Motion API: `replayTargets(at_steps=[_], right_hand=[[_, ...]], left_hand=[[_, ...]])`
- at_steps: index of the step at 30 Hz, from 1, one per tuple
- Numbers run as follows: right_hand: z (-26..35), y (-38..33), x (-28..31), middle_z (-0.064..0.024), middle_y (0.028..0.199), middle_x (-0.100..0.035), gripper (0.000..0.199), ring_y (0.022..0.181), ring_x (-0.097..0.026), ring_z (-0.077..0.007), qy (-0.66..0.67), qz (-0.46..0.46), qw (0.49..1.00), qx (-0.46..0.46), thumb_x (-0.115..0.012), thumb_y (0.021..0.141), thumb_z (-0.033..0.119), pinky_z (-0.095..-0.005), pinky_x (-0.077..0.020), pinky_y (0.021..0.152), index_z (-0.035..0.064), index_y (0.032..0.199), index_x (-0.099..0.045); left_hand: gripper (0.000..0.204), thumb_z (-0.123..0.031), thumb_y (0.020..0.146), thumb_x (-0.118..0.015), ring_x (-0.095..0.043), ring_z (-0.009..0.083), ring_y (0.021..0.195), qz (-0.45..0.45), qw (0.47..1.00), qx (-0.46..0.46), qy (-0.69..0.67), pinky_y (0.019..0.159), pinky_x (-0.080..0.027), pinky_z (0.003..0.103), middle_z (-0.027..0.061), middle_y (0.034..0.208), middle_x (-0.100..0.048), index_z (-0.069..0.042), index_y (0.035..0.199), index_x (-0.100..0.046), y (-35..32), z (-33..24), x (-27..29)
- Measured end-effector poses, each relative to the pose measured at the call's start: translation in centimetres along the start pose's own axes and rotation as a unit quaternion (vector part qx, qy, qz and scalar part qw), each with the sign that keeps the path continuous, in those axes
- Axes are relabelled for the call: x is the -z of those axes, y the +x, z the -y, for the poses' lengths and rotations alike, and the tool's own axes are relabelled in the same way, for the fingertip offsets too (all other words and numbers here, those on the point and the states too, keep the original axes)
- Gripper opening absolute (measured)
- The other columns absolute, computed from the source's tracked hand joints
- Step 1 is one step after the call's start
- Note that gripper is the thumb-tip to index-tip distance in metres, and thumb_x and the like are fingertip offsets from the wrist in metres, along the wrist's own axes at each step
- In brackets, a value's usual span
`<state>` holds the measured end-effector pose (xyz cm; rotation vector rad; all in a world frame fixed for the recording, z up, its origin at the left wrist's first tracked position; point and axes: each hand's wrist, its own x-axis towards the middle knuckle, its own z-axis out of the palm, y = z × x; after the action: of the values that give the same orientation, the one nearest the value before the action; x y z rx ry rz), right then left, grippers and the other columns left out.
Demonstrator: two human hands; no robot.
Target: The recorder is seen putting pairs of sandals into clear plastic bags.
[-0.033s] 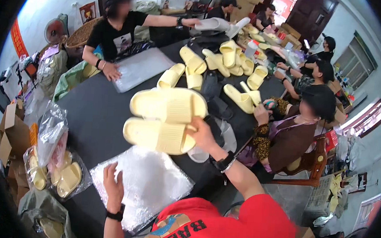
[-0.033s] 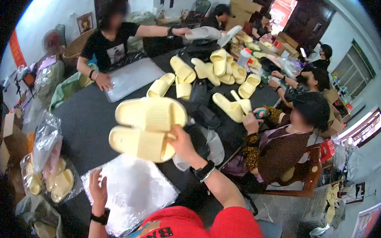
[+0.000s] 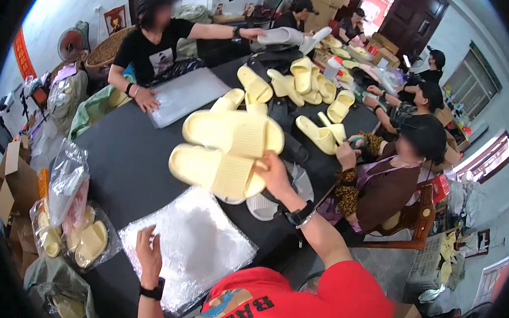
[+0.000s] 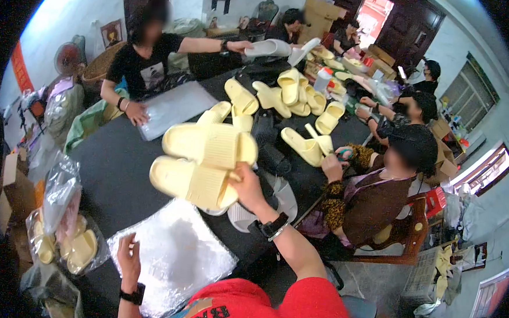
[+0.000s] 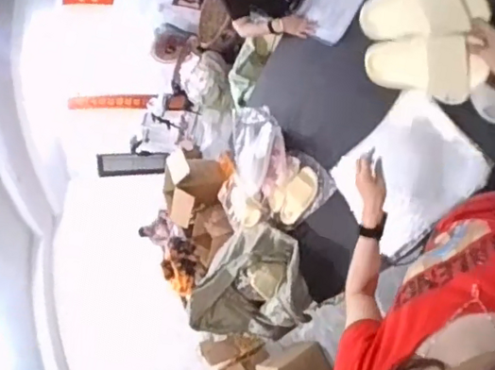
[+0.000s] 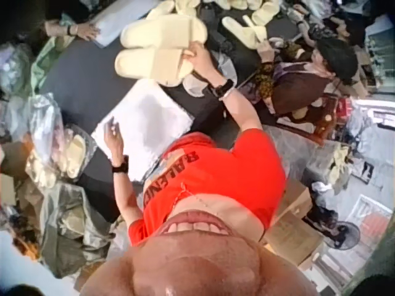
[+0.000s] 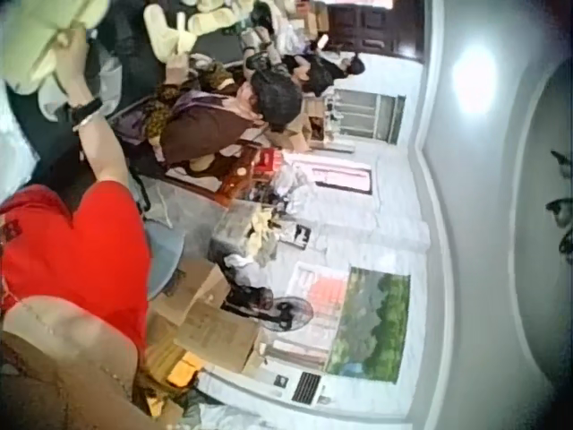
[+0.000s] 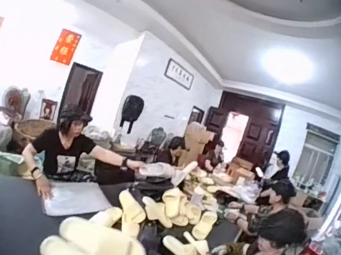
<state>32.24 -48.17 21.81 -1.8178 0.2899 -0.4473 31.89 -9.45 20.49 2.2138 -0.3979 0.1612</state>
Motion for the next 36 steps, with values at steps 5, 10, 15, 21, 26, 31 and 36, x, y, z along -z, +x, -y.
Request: replayTargets(at_steps=[5, 10, 15, 21, 26, 31, 36], right_hand=[[-1.1, 3.9, 4.4, -0.0224, 0.132, -0.036, 0.074, 0.119, -0.040, -0.0273, -0.041, -0.149, 0.987, 0.035, -0.060, 0.077, 0.003, -0.0336, -0.0338, 0.097, 0.0015, 0.136, -0.016], [-0.6, -0.6, -0.2, -0.0159, 0.136, -0.029, 0.067, 0.123, -0.035, -0.0260, -0.146, -0.096, 0.981, 0.086, -0.062, 0.078, 0.005, -0.0329, -0.0357, 0.096, 0.0035, 0.135, -0.028], [-5.0, -7.0, -6.7, -0.0107, 0.099, -0.062, 0.034, 0.090, -0.059, -0.0165, -0.015, 0.197, 0.980, -0.033, -0.056, 0.082, 0.009, -0.0277, -0.0452, 0.081, -0.0008, 0.115, -0.053], [-11.5, -11.6, -8.6, -0.0229, 0.131, -0.037, 0.060, 0.123, -0.034, -0.0339, -0.199, 0.247, 0.947, -0.042, -0.062, 0.078, 0.020, -0.0380, -0.0267, 0.103, -0.0029, 0.128, -0.038], [-13.2, -11.3, -10.1, -0.0228, 0.135, -0.031, 0.073, 0.125, -0.032, -0.0352, -0.221, 0.233, 0.939, -0.125, -0.063, 0.078, 0.023, -0.0390, -0.0267, 0.104, -0.0001, 0.136, -0.025], [-12.7, -10.3, -11.9, -0.0234, 0.135, -0.030, 0.076, 0.124, -0.031, -0.0371, -0.285, 0.264, 0.910, -0.142, -0.061, 0.078, 0.034, -0.0400, -0.0255, 0.103, 0.0007, 0.136, -0.024], [-13.5, -9.4, -13.1, -0.0258, 0.132, -0.033, 0.078, 0.121, -0.034, -0.0386, -0.259, 0.247, 0.925, -0.124, -0.062, 0.077, 0.034, -0.0412, -0.0275, 0.101, 0.0002, 0.136, -0.025]], left_hand=[[0.017, 0.000, 0.083, -0.053, -0.053, 0.0172, 0.075, 0.020, 0.996, 0.087, -0.004, 0.063, -0.042, 0.029, 0.0092, 0.086, -0.057, 0.000, 0.099, -0.058, -2.6, 2.3, 0.1], [0.018, -0.002, 0.082, -0.052, -0.055, 0.0226, 0.080, -0.048, 0.993, 0.111, 0.013, 0.068, -0.043, 0.031, 0.0127, 0.090, -0.058, 0.001, 0.099, -0.059, -5.5, 8.2, 0.5], [0.028, -0.012, 0.082, -0.056, -0.054, 0.0311, 0.100, -0.133, 0.970, 0.181, 0.097, 0.088, -0.040, 0.039, 0.0171, 0.104, -0.058, 0.001, 0.106, -0.057, -9.6, 15.1, 1.7], [0.043, -0.025, 0.084, -0.052, -0.051, 0.0350, 0.106, -0.148, 0.928, 0.320, 0.118, 0.092, -0.039, 0.040, 0.0226, 0.114, -0.053, 0.002, 0.119, -0.049, -13.6, 17.5, 2.4], [0.046, -0.026, 0.084, -0.049, -0.052, 0.0388, 0.101, -0.123, 0.920, 0.360, 0.098, 0.088, -0.041, 0.042, 0.0262, 0.110, -0.054, 0.005, 0.118, -0.048, -14.2, 15.7, 1.8], [0.055, -0.033, 0.086, -0.048, -0.045, 0.0380, 0.111, -0.091, 0.899, 0.419, 0.090, 0.094, -0.035, 0.043, 0.0264, 0.122, -0.045, 0.002, 0.128, -0.037, -13.8, 15.1, 0.6], [0.066, -0.034, 0.085, -0.050, -0.043, 0.0363, 0.117, -0.071, 0.897, 0.422, -0.110, 0.097, -0.034, 0.039, 0.0303, 0.125, -0.042, 0.006, 0.132, -0.027, -14.3, 15.1, 0.3]])
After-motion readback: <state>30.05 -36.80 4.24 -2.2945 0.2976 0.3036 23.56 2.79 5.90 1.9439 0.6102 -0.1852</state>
